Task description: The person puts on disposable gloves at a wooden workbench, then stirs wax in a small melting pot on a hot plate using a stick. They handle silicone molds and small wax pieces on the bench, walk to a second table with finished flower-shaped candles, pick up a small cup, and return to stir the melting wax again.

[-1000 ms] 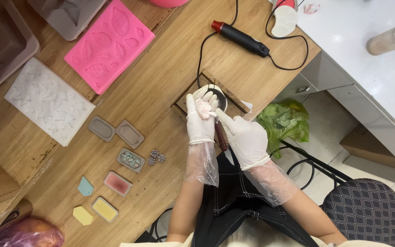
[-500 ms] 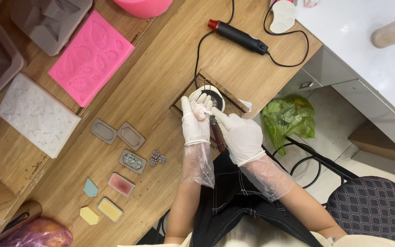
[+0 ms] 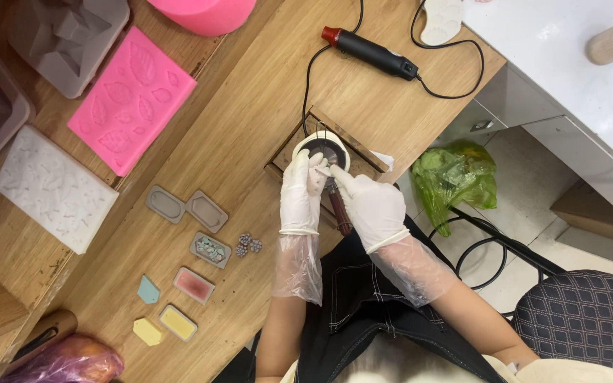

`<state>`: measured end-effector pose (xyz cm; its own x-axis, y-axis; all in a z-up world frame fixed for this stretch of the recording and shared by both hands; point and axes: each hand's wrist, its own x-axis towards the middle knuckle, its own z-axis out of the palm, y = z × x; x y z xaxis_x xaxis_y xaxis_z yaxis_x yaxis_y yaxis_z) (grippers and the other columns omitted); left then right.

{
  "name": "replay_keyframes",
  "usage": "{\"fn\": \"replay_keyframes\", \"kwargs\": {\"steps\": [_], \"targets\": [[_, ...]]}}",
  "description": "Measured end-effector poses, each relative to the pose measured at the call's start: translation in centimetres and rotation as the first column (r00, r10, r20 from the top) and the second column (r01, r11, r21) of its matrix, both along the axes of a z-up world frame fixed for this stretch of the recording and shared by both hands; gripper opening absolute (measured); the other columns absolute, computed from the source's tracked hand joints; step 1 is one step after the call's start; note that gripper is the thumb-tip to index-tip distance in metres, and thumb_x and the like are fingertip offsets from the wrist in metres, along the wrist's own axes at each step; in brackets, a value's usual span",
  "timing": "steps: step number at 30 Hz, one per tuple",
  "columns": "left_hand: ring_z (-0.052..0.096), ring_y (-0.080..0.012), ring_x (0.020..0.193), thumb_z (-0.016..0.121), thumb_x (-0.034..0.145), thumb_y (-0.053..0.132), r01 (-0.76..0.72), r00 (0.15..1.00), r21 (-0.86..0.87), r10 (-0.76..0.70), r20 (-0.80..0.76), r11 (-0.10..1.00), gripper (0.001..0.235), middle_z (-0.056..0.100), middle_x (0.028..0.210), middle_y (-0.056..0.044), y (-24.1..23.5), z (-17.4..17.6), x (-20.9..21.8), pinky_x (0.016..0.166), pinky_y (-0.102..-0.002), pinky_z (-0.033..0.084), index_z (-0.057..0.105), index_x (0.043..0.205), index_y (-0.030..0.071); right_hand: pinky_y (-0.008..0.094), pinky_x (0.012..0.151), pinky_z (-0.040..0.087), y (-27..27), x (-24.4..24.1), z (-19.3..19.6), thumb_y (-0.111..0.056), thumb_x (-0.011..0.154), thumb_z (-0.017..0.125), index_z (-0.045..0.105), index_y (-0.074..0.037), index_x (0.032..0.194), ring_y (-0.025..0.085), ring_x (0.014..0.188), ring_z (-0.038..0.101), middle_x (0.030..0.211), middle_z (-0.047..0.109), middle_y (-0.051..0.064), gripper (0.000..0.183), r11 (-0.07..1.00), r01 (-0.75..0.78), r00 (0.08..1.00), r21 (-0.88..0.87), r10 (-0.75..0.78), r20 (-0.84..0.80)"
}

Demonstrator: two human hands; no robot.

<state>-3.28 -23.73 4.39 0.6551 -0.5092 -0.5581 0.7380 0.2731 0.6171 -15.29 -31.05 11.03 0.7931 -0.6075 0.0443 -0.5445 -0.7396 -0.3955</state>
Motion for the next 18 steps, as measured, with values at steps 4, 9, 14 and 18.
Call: {"fn": "replay_keyframes", "kwargs": {"steps": [4, 9, 14, 18], "targets": [[0.062, -0.0290, 0.118, 0.066, 0.099, 0.032, 0.014, 1.000, -0.001, -0.014, -0.012, 1.000, 0.057, 0.063, 0.131, -0.023, 0.2, -0.4, 0.4, 0.105, -0.044, 0.051, 0.050, 0.140, -0.004, 0.040, 0.050, 0.051, 0.1, -0.2, 0.8, -0.031, 0.097, 0.064, 0.072, -0.028, 0.127, 0.029, 0.053, 0.063, 0.069, 0.063, 0.007, 0.032, 1.000, 0.021, 1.000, -0.005, -0.021, 0.010], [0.062, -0.0307, 0.118, 0.066, 0.097, 0.032, 0.033, 0.999, 0.018, -0.033, 0.013, 0.999, 0.056, 0.062, 0.134, -0.024, 0.5, -0.1, 0.6, 0.104, -0.045, 0.051, 0.050, 0.139, -0.002, 0.041, 0.050, 0.051, 0.2, 0.1, 0.0, -0.031, 0.098, 0.064, 0.073, -0.028, 0.126, 0.029, 0.053, 0.064, 0.068, 0.064, 0.006, 0.030, 1.000, 0.001, 1.000, -0.005, -0.001, 0.021], [0.061, -0.0331, 0.127, 0.067, 0.097, 0.030, 0.024, 0.999, 0.008, -0.024, -0.022, 1.000, 0.056, 0.060, 0.138, -0.026, 0.8, -0.6, 1.0, 0.107, -0.043, 0.051, 0.049, 0.139, -0.002, 0.040, 0.050, 0.051, -0.3, -0.5, 0.5, -0.034, 0.097, 0.064, 0.073, -0.024, 0.123, 0.029, 0.055, 0.064, 0.070, 0.065, 0.007, 0.030, 0.998, 0.042, 0.998, 0.044, -0.044, 0.036], [0.063, -0.0332, 0.124, 0.066, 0.098, 0.031, 0.034, 0.999, -0.005, -0.034, 0.004, 0.999, 0.055, 0.061, 0.136, -0.026, 0.8, -1.5, 1.3, 0.105, -0.044, 0.053, 0.051, 0.138, -0.003, 0.041, 0.050, 0.051, 0.6, -0.6, 1.2, -0.034, 0.097, 0.064, 0.073, -0.025, 0.123, 0.029, 0.054, 0.064, 0.069, 0.064, 0.006, 0.029, 1.000, 0.010, 0.998, 0.020, -0.012, 0.064]]}}
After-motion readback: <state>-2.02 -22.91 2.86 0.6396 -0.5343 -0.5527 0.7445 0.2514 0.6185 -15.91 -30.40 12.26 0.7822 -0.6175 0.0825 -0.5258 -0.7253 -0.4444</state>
